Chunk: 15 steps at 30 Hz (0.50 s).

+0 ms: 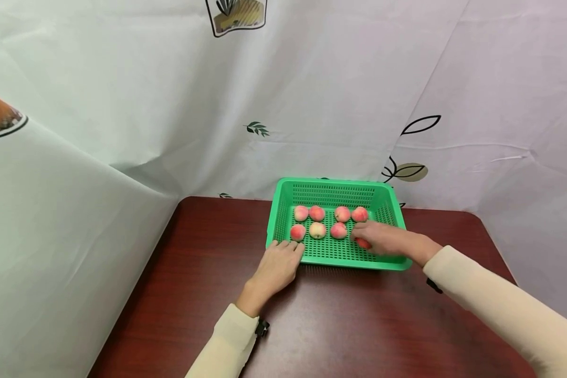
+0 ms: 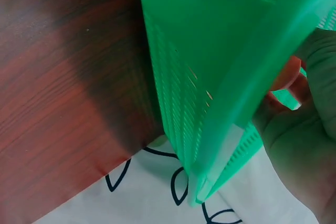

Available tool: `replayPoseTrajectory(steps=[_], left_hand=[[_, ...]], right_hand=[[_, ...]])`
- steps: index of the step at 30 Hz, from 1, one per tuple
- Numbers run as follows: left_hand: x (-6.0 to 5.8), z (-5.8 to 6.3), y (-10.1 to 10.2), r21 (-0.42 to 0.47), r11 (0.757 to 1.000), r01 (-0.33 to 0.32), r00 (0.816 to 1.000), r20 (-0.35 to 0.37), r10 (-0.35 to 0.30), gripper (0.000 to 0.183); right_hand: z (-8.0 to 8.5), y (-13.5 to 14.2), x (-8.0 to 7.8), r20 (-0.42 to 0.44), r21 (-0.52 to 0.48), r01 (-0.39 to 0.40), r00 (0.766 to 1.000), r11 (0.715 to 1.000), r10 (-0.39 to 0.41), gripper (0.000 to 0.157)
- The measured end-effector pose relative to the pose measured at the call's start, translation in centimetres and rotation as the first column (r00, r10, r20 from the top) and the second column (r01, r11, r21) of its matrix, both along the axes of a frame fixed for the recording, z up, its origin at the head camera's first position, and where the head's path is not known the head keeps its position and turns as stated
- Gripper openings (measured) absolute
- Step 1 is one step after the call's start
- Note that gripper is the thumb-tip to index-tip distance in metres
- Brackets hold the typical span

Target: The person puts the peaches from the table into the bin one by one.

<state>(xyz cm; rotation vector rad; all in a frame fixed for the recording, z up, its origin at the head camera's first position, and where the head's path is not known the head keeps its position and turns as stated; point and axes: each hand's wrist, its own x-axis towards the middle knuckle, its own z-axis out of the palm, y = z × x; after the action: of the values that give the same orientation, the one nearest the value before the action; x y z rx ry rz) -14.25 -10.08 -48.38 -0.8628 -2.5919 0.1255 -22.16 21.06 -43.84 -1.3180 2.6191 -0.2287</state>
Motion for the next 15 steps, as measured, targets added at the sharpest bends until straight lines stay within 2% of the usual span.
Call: replayPoseTrajectory(steps=[7,15], left_hand=[[0.0,0.0,0.1,-0.002,1.000,-0.002,1.000,0.005,0.002,0.016],[0.0,0.0,0.0,0.004,1.000,-0.002,1.000,-0.004,0.002,0.017]], right_hand=[[-0.5,-0.6,0.2,0.074,0.078,-0.007,0.997,0.997,0.001,0.034],[-1.1,-1.2,0.1,0.094,0.118,-0.082,0.993,0.990,0.071,0.028]])
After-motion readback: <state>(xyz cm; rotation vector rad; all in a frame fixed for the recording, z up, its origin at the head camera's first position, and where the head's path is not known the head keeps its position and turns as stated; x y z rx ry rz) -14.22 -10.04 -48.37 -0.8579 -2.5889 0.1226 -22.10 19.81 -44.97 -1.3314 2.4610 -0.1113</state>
